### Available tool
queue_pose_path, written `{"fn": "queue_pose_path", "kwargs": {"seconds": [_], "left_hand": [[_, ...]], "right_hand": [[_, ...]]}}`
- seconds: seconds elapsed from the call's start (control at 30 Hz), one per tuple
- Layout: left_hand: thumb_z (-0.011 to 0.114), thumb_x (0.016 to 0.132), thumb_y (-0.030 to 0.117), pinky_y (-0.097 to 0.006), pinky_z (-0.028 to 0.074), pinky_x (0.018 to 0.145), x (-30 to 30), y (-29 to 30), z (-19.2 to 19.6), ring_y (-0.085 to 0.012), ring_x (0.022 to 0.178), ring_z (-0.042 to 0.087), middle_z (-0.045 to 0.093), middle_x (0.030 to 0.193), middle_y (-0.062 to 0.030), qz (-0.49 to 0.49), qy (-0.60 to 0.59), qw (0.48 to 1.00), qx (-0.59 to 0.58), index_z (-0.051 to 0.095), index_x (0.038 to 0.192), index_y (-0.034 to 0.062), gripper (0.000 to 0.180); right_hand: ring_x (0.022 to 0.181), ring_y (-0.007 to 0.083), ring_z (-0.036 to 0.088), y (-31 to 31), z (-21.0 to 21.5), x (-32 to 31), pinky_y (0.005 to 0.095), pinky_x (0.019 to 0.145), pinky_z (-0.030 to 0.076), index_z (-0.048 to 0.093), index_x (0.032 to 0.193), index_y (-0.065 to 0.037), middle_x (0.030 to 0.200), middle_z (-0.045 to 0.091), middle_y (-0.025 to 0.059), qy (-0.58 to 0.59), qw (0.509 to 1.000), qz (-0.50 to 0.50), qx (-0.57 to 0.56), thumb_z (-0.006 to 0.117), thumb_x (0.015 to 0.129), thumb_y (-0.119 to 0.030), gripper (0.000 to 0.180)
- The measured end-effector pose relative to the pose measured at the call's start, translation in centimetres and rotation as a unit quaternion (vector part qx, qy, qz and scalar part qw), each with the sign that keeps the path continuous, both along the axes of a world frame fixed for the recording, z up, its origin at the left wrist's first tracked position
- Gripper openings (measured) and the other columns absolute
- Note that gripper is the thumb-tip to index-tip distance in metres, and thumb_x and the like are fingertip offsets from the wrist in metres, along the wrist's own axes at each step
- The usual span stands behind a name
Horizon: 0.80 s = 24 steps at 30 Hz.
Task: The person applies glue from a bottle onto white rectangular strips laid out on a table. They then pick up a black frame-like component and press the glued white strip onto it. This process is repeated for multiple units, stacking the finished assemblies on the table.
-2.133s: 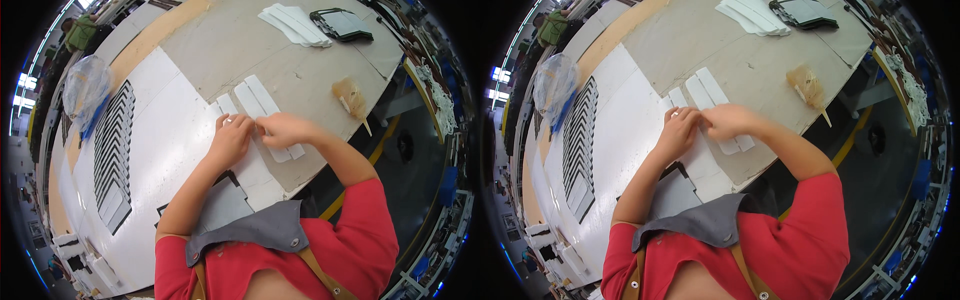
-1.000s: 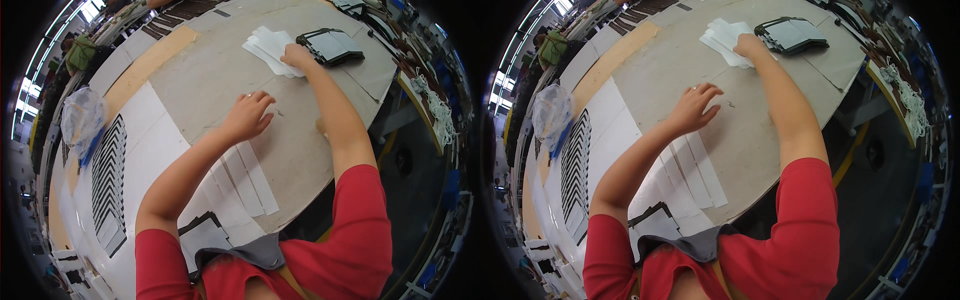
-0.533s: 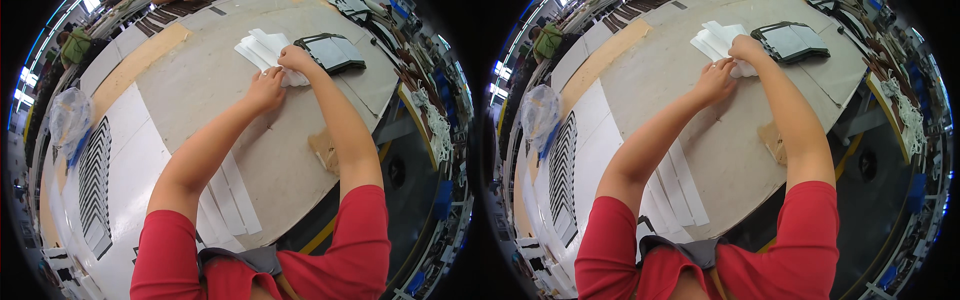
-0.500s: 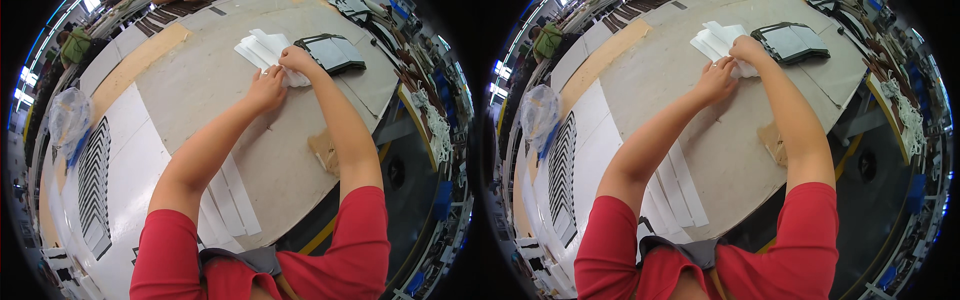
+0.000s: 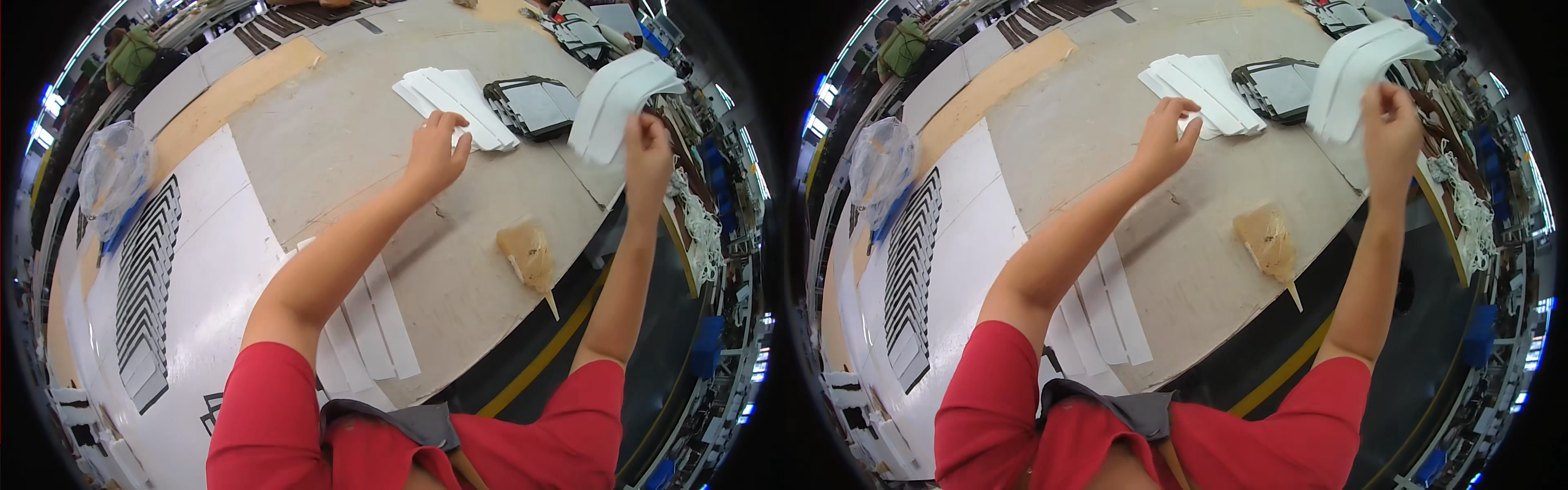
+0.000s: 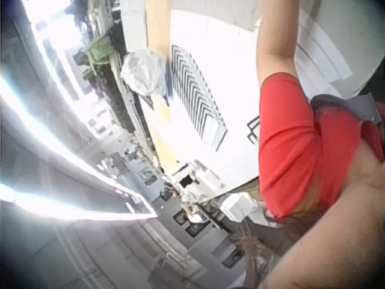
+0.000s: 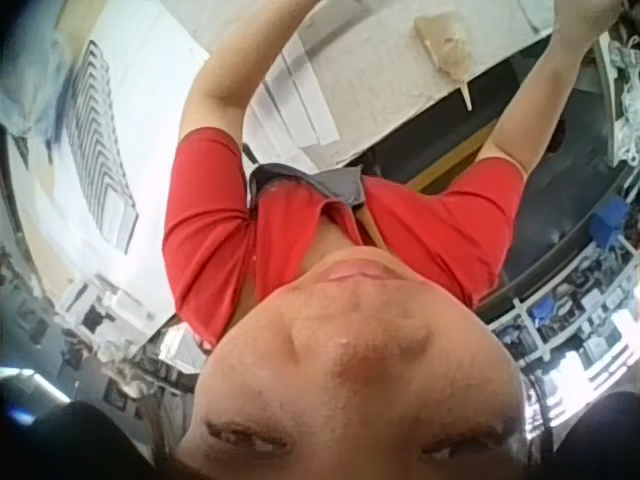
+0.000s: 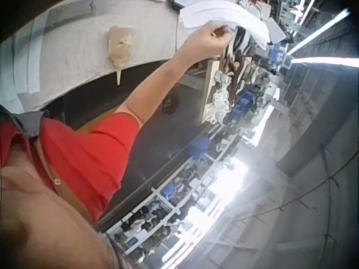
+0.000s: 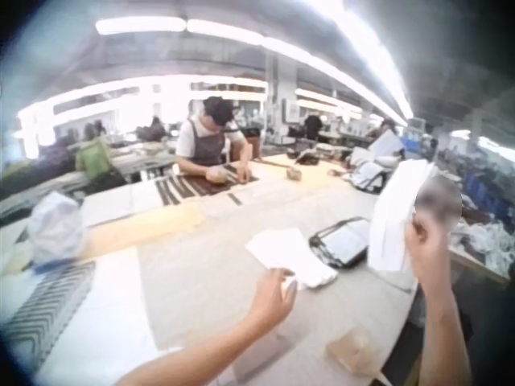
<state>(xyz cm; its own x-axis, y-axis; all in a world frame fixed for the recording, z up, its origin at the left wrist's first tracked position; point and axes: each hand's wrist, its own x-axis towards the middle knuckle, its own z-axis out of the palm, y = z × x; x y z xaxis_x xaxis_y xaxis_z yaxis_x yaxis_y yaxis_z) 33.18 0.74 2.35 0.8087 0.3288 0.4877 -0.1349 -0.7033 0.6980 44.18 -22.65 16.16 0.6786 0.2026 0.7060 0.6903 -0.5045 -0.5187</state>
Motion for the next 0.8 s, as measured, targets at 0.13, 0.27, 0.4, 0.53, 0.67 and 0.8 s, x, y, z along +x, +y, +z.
{"fn": "queue_pose_path", "kwargs": {"seconds": [0.13,0.27,0.4,0.53,0.67,0.8], "left_hand": [[0.054,0.091,0.014,-0.031,0.042,0.087,-9.4,-5.4,4.5,-0.017,0.096,0.054,0.055,0.107,-0.0085,-0.114,-0.04,0.969,-0.214,0.05,0.106,0.0003,0.022],[0.051,0.094,0.017,-0.031,0.043,0.09,-15.4,-6.3,5.3,-0.0153,0.099,0.054,0.056,0.105,-0.0075,-0.131,0.045,0.912,-0.386,0.05,0.107,-0.0007,0.022],[0.051,0.094,0.019,-0.03,0.044,0.089,-19.6,-6.7,5.5,-0.0135,0.098,0.055,0.057,0.102,-0.0062,-0.105,0.095,0.874,-0.465,0.051,0.108,-0.001,0.024],[0.052,0.093,0.019,-0.031,0.045,0.089,-21.7,-7.3,4.6,-0.0123,0.099,0.054,0.058,0.103,-0.0056,-0.104,0.107,0.847,-0.51,0.054,0.107,0.0002,0.024],[0.052,0.093,0.02,-0.031,0.046,0.086,-22.9,-8.0,4.4,-0.0119,0.095,0.056,0.059,0.103,-0.0061,-0.072,0.101,0.849,-0.514,0.055,0.107,0.0005,0.025],[0.049,0.093,0.021,-0.025,0.049,0.075,-23.8,-6.4,3.5,-0.0133,0.089,0.058,0.062,0.095,-0.0077,-0.029,0.117,0.85,-0.512,0.056,0.106,-0.0014,0.027]], "right_hand": [[0.062,0.0143,0.057,2.8,-4.2,-10.8,0.0273,0.058,0.046,0.057,0.086,-0.001,0.073,0.058,0.0067,0.05,0.988,0.146,-0.033,0.06,0.084,-0.008,0.009],[0.066,0.0149,0.058,4.4,-6.7,-17.7,0.0272,0.059,0.046,0.057,0.088,0.0,0.075,0.059,0.008,0.189,0.94,0.285,0.01,0.059,0.084,-0.007,0.009],[0.07,0.0112,0.057,4.7,-9.0,-20.7,0.0252,0.063,0.045,0.056,0.089,0.001,0.077,0.058,0.006,0.342,0.86,0.371,0.076,0.057,0.085,-0.007,0.008],[0.07,0.0079,0.053,4.2,-10.1,-22.7,0.0231,0.063,0.043,0.057,0.089,0.001,0.077,0.056,0.0032,0.398,0.821,0.395,0.107,0.055,0.087,-0.007,0.009],[0.072,0.0067,0.052,3.5,-9.8,-23.5,0.0213,0.065,0.043,0.057,0.089,0.0,0.078,0.056,-0.0001,0.447,0.801,0.383,0.106,0.055,0.088,-0.009,0.009],[0.076,0.0056,0.052,1.5,-10.4,-21.5,0.0193,0.068,0.041,0.058,0.091,-0.002,0.082,0.056,-0.0026,0.551,0.731,0.347,0.206,0.055,0.088,-0.014,0.012]]}}
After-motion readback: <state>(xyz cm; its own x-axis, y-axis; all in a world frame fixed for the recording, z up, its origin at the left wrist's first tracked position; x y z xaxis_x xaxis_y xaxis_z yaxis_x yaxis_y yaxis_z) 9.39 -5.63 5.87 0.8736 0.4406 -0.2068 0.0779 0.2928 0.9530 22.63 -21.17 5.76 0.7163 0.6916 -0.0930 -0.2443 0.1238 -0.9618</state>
